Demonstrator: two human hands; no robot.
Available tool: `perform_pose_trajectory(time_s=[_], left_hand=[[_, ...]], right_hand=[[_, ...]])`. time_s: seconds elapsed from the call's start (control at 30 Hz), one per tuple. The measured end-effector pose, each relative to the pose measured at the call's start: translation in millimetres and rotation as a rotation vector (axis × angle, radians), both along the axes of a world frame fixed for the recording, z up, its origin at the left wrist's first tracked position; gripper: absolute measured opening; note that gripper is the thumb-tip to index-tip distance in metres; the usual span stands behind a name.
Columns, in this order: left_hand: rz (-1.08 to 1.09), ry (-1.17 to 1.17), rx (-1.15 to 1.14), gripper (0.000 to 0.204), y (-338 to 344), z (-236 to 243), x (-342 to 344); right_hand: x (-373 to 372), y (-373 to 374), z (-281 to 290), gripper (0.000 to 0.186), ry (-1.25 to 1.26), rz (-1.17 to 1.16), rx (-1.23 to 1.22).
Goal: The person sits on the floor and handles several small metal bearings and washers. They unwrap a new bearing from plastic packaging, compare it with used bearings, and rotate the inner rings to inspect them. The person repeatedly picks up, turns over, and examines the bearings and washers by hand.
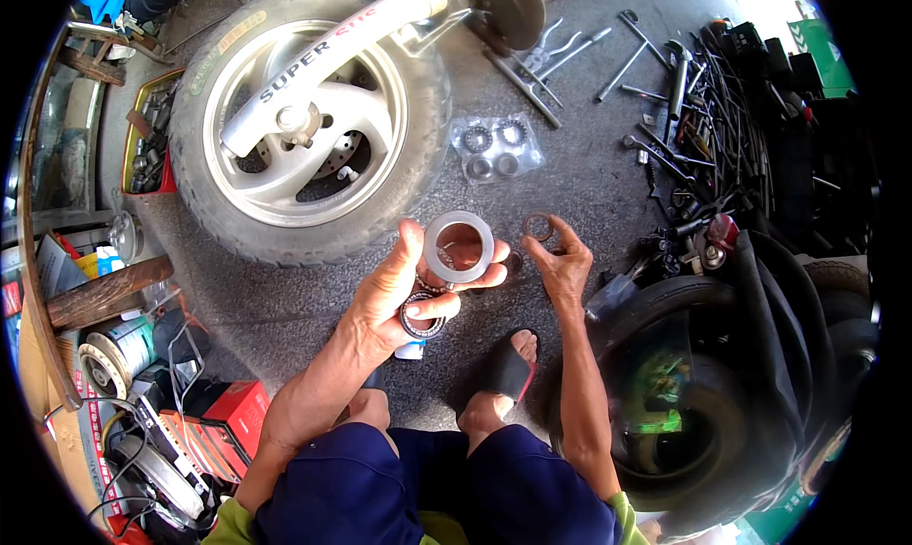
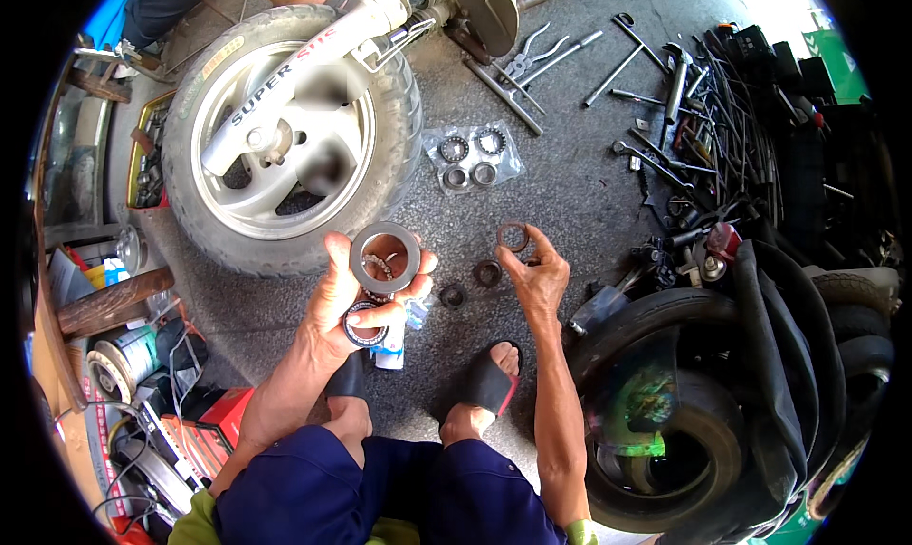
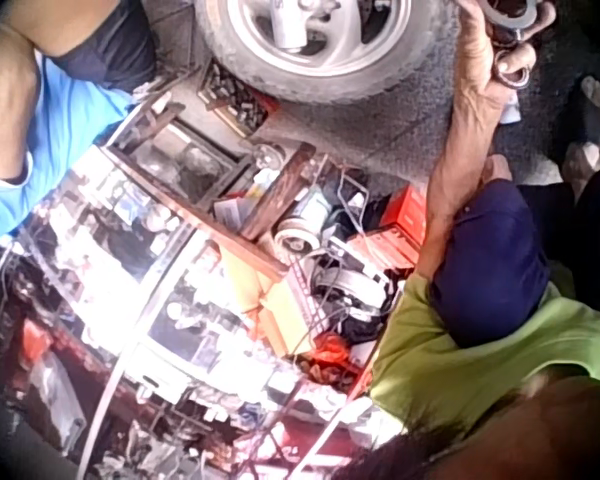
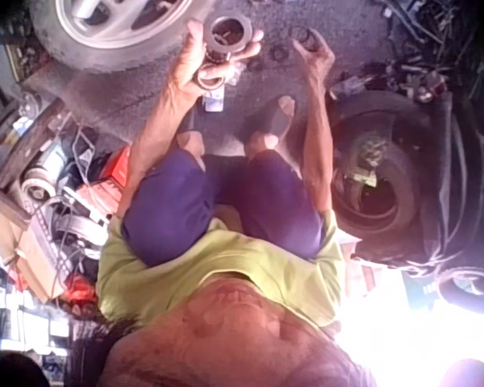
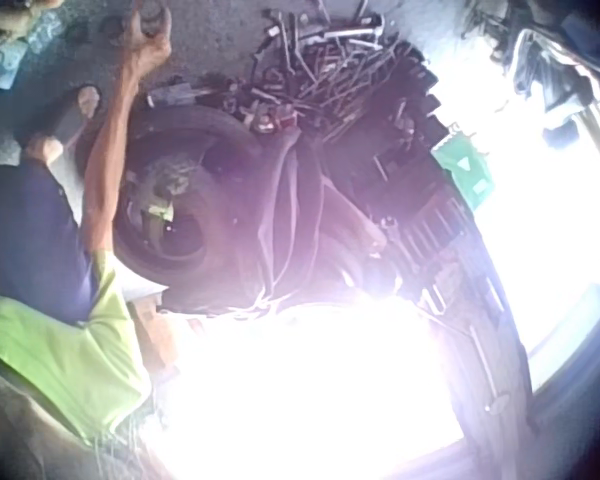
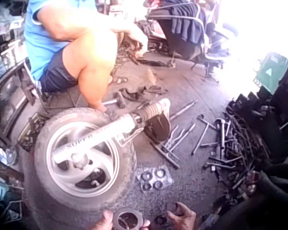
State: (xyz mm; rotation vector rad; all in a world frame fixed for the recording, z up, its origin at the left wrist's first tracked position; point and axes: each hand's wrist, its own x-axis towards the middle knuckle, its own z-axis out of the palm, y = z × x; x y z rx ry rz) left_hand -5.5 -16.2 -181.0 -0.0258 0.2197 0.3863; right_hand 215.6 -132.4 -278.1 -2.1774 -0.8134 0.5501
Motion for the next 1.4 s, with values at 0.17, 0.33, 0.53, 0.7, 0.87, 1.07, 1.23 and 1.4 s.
perform_pose_trajectory(time_s=[0.17, 0.33, 0.53, 0.7, 0.87, 1.07, 1.23, 1.4], left_hand=[[-0.015, 0.028, -0.056, 0.075, -2.3, -1.1, -1.3], [-0.004, 0.122, -0.053, 0.077, -5.1, 7.3, 6.5], [0.125, -0.077, -0.233, 0.078, -7.1, 2.9, 13.4], [0.162, -0.140, -0.185, 0.078, -3.8, 1.8, 14.9], [0.222, -0.143, -0.110, 0.077, -1.2, -4.1, 3.8], [0.238, -0.127, -0.136, 0.075, 3.3, -5.4, -6.5], [0.223, -0.160, -0.134, 0.072, 6.2, -9.1, -8.7], [0.240, -0.145, -0.138, 0.072, 5.1, -10.9, -12.0]], right_hand=[[-4.2, -13.5, -20.4, 0.058, -0.134, 0.021, -0.153], [-1.0, -12.7, -10.1, 0.060, -0.271, 0.051, -0.204], [-31.7, 4.6, 69.0, 0.035, 0.110, 0.069, -0.085], [-44.9, -5.2, 78.6, 0.030, 0.648, -0.009, 0.003], [-48.9, -14.4, 78.1, 0.045, 1.458, -0.225, 0.281], [-46.9, -15.1, 76.3, 0.061, 1.578, -0.097, 0.430], [-48.6, -11.8, 81.0, 0.061, 1.547, -0.100, 0.447], [-43.5, -25.6, 55.0, 0.048, 1.018, -0.155, 0.089]])
